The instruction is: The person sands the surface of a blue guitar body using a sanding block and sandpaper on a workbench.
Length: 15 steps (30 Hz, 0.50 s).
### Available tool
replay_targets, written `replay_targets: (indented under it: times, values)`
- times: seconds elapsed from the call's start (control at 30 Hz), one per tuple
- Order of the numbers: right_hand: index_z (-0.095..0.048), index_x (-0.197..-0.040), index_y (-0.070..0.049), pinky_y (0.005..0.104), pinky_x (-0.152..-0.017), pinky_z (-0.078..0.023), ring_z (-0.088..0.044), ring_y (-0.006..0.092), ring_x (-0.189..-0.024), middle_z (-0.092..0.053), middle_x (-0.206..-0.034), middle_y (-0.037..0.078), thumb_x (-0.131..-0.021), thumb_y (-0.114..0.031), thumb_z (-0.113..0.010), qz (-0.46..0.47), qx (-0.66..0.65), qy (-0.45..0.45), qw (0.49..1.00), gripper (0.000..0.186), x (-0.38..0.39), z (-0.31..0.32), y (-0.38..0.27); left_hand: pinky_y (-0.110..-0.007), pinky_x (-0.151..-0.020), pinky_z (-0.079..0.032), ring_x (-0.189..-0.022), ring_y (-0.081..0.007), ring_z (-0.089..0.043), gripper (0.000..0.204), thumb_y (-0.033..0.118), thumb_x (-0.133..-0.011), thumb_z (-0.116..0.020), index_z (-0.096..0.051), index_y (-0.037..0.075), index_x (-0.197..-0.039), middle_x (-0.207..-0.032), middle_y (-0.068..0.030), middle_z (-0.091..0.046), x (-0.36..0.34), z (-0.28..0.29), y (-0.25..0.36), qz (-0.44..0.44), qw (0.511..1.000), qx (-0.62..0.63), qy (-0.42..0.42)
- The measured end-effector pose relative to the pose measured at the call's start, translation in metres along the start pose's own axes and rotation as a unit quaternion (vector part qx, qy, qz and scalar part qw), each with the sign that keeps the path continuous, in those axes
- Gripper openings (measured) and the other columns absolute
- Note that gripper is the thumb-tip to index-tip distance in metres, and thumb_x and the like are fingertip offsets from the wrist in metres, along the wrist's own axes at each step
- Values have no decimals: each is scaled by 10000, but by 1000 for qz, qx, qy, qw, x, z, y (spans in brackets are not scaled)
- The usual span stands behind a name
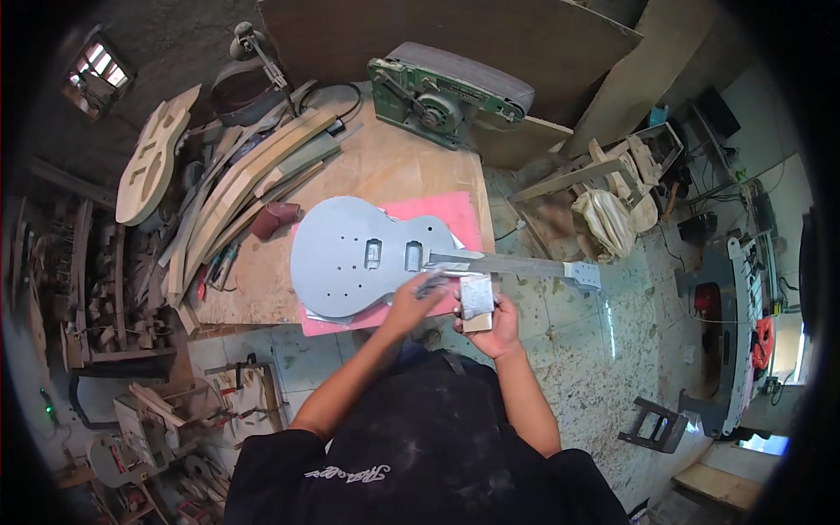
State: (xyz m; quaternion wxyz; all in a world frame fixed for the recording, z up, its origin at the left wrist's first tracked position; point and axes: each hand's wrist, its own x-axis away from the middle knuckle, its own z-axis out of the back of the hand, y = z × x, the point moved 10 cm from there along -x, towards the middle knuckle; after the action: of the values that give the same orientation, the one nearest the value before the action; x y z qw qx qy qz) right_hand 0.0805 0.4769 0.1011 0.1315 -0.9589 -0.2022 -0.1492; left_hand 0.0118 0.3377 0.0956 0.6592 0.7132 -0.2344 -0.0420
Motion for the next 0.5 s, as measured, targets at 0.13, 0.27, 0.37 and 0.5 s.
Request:
replay_targets:
  times: [0.13,0.27,0.37,0.5]
  values:
    - [-598,-1432,-94,507,-875,-545,-687,290,-1166,-688,-1376,124,-1008,-469,-437,36,102,22,994,588,-12,-12,14,-285,-834,-585,-1016,-118,-668,491,130,-948,-797,-638,15,-1399,-1181,-61,-710,22,-24,49,-11,999,16,-26]
    - [-588,-1432,-85,449,-753,-600,-712,271,-1123,-718,-1296,111,-1063,-500,-419,70,196,78,975,580,-5,-15,17,-272,-770,-580,-939,-117,-677,454,116,-922,-823,-680,1,-1337,-1119,-45,-723,34,-5,59,5,999,-38,-17]
    - [-620,-1355,-58,330,-605,-595,-721,169,-949,-734,-1138,85,-1091,-455,-468,64,294,147,942,501,8,-10,16,-264,-781,-556,-943,-107,-667,406,109,-915,-828,-716,-16,-1284,-1066,-33,-742,45,5,61,9,1000,-2,-8]
    - [-613,-1338,-45,264,-528,-552,-717,126,-808,-719,-1045,66,-1115,-433,-477,61,382,106,916,467,17,-25,19,-276,-826,-547,-955,-111,-667,417,99,-897,-842,-727,-30,-1277,-1075,-44,-755,52,15,59,20,990,-133,-43]
